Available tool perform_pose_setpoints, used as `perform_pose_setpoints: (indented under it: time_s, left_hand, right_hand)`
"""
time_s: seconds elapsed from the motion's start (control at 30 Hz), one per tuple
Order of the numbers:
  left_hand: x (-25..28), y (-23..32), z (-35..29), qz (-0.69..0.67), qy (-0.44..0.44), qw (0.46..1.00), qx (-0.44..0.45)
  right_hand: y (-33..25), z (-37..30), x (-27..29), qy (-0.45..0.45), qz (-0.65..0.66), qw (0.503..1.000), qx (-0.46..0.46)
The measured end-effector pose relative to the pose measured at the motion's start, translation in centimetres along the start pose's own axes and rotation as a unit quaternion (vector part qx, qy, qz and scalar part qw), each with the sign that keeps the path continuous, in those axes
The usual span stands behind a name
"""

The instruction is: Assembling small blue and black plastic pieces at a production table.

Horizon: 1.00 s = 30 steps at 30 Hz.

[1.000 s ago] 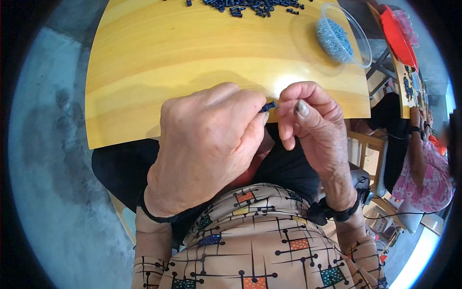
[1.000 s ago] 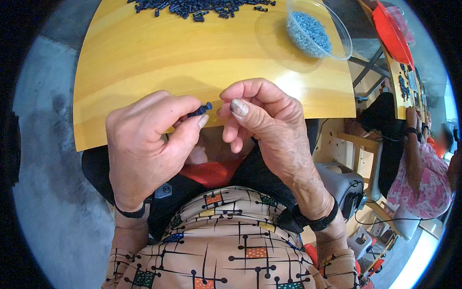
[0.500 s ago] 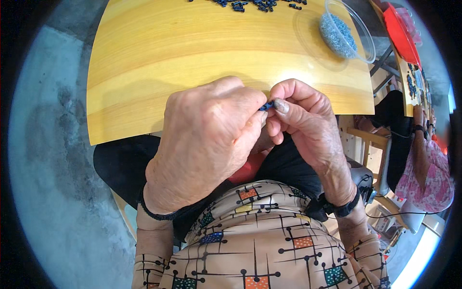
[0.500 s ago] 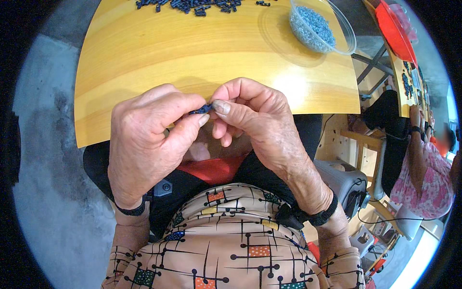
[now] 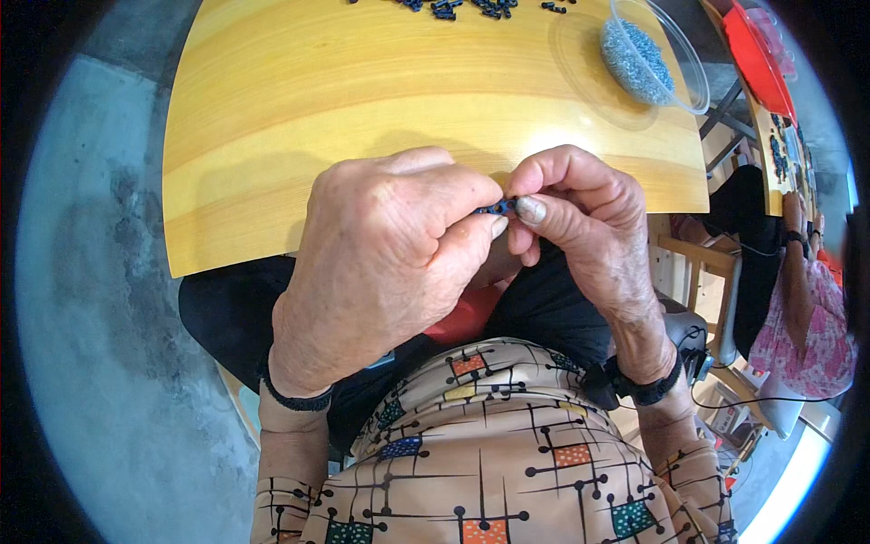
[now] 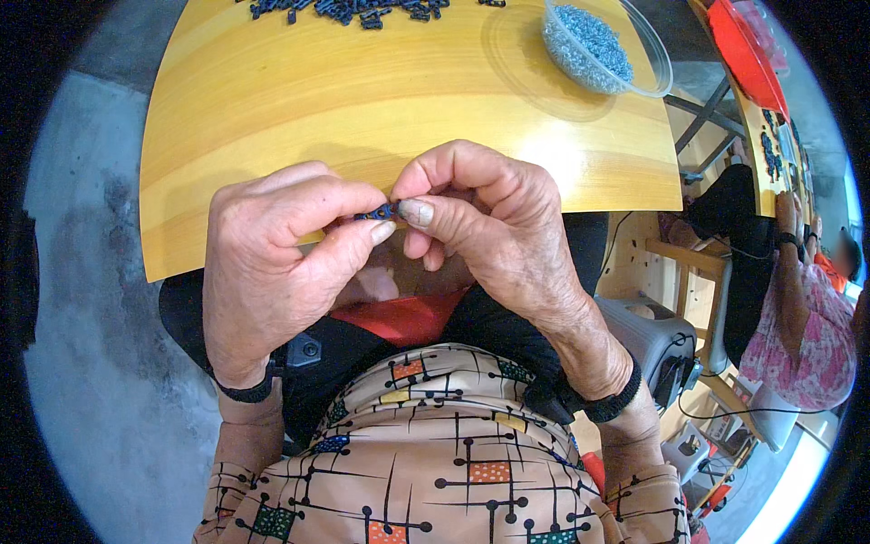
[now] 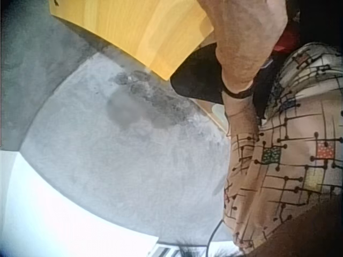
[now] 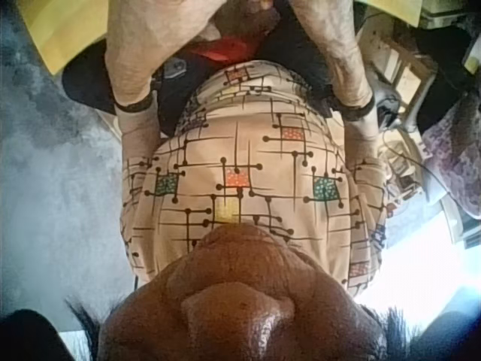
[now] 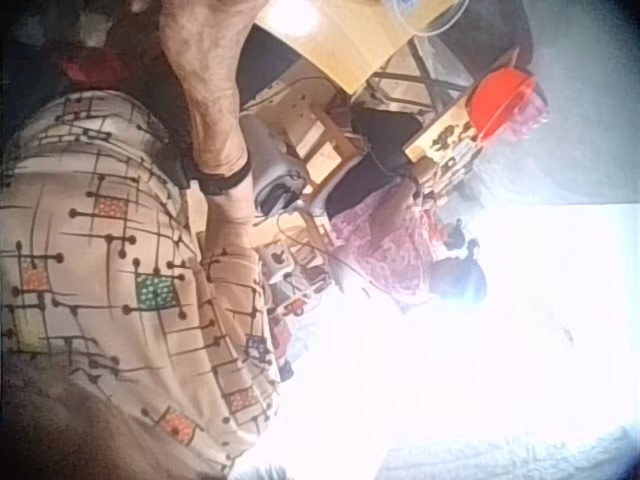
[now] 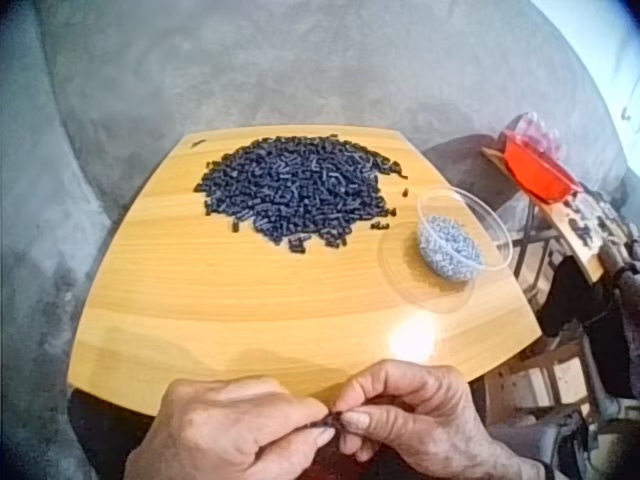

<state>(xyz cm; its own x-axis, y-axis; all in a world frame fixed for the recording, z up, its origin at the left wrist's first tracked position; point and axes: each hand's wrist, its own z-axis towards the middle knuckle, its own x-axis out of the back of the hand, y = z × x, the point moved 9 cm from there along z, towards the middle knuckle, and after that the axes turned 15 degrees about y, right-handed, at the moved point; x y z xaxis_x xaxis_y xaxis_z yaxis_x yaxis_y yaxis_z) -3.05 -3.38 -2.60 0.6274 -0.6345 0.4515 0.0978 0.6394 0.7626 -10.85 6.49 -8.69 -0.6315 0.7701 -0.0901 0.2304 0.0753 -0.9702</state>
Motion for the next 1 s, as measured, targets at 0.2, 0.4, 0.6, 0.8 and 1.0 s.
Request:
perform_pose_setpoints:
  time_s: [0.2,0.4,0.6,0.8,1.0]
  left_hand:
    - [-0.1,0.0,0.0,0.006,-0.007,1.0,0.012]
    - [0.4,0.8,0.2,-0.026,0.053,0.998,-0.014]
    - [0.7,1.9,0.3,0.002,0.076,0.995,-0.058]
    - [1.5,2.4,0.3,-0.013,0.109,0.991,-0.075]
    - [2.2,3.0,0.1,-0.015,0.131,0.986,-0.097]
  right_hand:
    - [-0.6,0.1,0.3,0.008,-0.008,0.999,0.035]
    - [-1.0,0.3,0.5,0.002,0.026,0.999,0.032]
    - [-2.1,0.2,0.7,-0.001,0.019,0.998,0.052]
    - [-3.5,-0.1,0.6,0.007,0.008,0.996,0.083]
    - [-4.2,-0.3,0.5,-0.001,0.058,0.991,0.121]
